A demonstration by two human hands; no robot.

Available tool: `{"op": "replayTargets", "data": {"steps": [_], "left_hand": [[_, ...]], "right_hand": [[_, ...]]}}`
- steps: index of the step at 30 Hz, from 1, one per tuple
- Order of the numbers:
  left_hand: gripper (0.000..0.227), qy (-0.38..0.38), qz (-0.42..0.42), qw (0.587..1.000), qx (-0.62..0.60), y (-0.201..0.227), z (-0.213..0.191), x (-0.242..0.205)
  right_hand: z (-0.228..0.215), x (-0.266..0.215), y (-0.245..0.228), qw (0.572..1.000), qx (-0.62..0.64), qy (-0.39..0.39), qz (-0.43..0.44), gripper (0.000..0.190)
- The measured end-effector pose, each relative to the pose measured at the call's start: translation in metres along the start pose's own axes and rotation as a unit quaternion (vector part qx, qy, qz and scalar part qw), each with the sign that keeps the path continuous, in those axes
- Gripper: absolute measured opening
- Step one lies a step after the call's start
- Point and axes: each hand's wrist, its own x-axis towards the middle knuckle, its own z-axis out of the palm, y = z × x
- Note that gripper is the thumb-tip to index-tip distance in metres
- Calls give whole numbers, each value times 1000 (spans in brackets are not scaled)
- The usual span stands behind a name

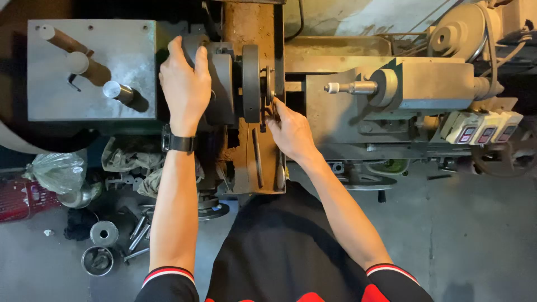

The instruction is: The person retrieves a metal part from a plastic bag and uses a wrench to tighten it. They then move to a lathe machine, insert the part into the chuck, and use a chuck key to secure it in place.

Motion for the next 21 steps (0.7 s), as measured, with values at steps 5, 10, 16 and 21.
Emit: {"op": "replayTargets", "data": {"steps": [5, 10, 16, 21], "left_hand": [[46, 27, 21, 998, -55, 13, -12, -18], [46, 79, 58, 988, -117, 18, -13, -54], [56, 135, 97, 977, -135, 10, -6, -95], [60, 120, 138, 979, -90, 13, -19, -42]], "right_hand": [[8, -3, 3, 1000, -17, -7, 14, 41], [37, -6, 48, 989, 31, 126, -76, 42], [21, -8, 37, 990, 80, 116, -17, 43], [18, 0, 24, 990, 95, 103, -17, 49]]}}
